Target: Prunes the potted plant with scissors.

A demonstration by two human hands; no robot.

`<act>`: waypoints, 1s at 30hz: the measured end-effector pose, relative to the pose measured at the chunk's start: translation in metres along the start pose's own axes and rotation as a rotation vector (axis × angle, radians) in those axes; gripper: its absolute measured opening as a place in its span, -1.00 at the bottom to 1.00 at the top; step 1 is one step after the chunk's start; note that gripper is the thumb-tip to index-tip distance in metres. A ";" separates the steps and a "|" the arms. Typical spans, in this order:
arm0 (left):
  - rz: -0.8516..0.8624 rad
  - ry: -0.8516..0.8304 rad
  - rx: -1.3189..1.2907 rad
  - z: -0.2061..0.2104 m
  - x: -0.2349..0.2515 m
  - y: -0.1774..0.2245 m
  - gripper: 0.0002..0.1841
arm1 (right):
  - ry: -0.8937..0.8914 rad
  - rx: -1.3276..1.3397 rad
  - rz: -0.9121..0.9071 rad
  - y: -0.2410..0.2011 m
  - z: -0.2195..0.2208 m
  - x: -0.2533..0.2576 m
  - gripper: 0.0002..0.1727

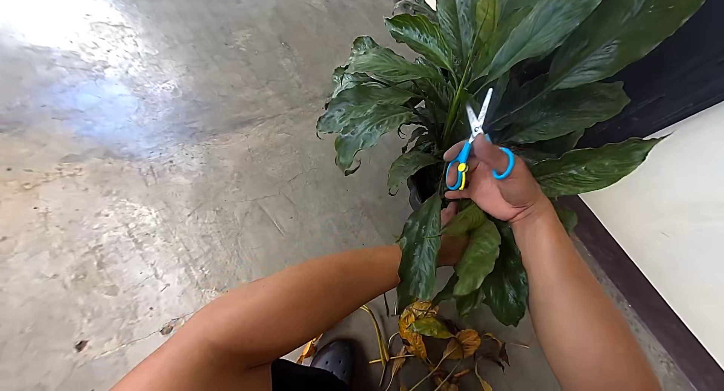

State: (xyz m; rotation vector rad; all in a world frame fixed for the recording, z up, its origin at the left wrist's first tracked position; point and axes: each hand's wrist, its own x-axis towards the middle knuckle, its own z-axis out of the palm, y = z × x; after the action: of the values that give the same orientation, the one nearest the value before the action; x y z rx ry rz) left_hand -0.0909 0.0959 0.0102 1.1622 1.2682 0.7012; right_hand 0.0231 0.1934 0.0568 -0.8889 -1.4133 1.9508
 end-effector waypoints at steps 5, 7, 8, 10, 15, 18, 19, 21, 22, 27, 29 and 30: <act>0.308 -0.182 0.303 -0.015 0.005 -0.016 -0.51 | 0.170 -0.070 0.064 0.006 -0.010 -0.008 -0.60; 0.392 -0.127 0.249 -0.023 0.010 -0.021 -0.73 | 0.221 -0.004 0.026 0.010 -0.017 -0.013 -0.57; 0.406 -0.102 0.213 -0.027 0.012 -0.021 -0.84 | 0.233 0.027 0.010 0.012 -0.020 -0.015 -0.55; 0.423 -0.050 0.144 -0.039 0.022 -0.024 -0.79 | 0.227 0.045 -0.012 0.015 -0.021 -0.017 -0.57; 0.111 -0.039 -0.332 -0.072 0.069 -0.025 -0.78 | 0.208 0.026 -0.062 0.019 -0.017 -0.020 -0.62; -0.086 0.051 -0.078 -0.085 0.079 -0.005 -0.68 | 0.209 0.051 -0.068 0.019 -0.017 -0.024 -0.63; -0.075 0.025 0.062 -0.090 0.085 -0.006 -0.68 | 0.213 0.052 -0.074 0.020 -0.017 -0.027 -0.62; -0.004 -0.019 0.300 -0.094 0.092 -0.010 -0.67 | 0.214 0.046 -0.099 0.024 -0.019 -0.037 -0.57; 0.031 -0.022 0.418 -0.094 0.093 -0.009 -0.68 | 0.200 0.066 -0.108 0.026 -0.023 -0.035 -0.58; 0.172 -0.005 0.940 -0.084 0.085 0.010 -0.69 | 0.181 0.125 -0.129 0.032 -0.028 -0.036 -0.63; 0.097 -0.009 0.987 -0.081 0.092 0.007 -0.60 | 0.164 0.137 -0.150 0.034 -0.029 -0.037 -0.64; 0.059 -0.019 0.974 -0.079 0.095 0.004 -0.58 | 0.155 0.149 -0.156 0.034 -0.030 -0.037 -0.63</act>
State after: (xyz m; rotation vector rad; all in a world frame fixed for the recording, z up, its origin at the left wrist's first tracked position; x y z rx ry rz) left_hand -0.1451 0.2055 -0.0115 1.9757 1.6126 0.0633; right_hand 0.0675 0.1730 0.0241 -0.8165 -1.1952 1.8032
